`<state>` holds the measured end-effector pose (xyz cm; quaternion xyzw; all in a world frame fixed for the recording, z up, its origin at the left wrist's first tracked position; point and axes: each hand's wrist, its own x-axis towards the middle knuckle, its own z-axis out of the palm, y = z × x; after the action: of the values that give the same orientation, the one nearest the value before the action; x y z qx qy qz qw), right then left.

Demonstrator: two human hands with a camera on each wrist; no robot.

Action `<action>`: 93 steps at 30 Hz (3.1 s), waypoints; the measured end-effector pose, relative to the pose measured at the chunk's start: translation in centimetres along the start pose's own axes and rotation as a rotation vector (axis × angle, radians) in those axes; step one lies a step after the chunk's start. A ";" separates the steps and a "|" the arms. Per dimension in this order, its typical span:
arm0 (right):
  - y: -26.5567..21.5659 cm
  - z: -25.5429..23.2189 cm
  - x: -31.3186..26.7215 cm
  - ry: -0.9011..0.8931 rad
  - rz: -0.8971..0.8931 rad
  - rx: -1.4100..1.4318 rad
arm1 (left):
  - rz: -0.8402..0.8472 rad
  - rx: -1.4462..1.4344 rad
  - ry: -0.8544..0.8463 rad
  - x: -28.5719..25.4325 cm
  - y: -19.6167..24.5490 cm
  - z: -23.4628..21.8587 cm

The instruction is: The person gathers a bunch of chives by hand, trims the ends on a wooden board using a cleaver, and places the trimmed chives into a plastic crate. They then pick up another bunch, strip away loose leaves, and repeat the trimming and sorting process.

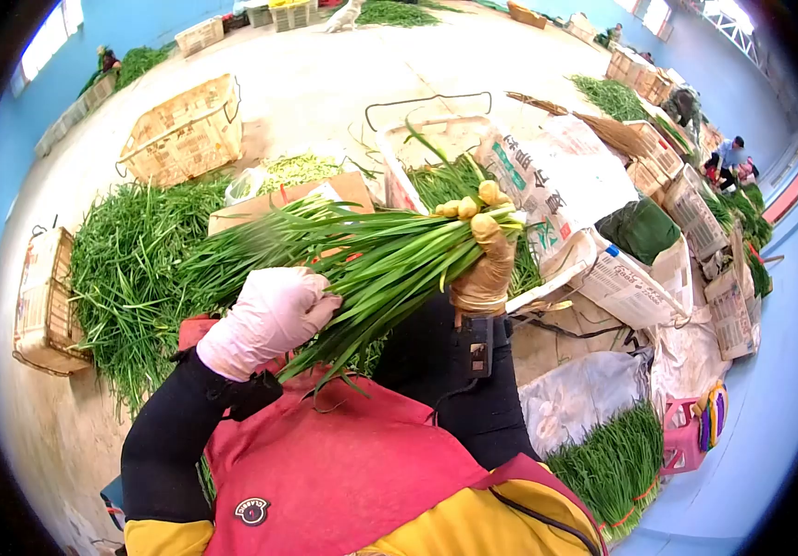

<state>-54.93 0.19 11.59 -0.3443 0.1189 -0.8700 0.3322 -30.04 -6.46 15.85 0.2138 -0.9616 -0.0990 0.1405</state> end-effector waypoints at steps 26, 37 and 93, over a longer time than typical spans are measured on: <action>1.5 -0.7 -2.1 -0.061 0.302 -0.071 | -0.223 -1.228 -0.407 5.0 1.6 -0.1; 1.5 -1.7 -2.2 -0.029 0.258 -0.091 | -0.096 -1.399 -0.385 5.0 1.4 1.7; -2.0 4.3 3.8 -0.234 -0.009 -0.076 | -0.366 -1.860 -0.240 -4.1 -3.2 3.3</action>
<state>-55.09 -0.73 17.56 -0.4565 0.1109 -0.8201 0.3268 -26.26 -7.06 11.01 0.1522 -0.4575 -0.8653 0.1369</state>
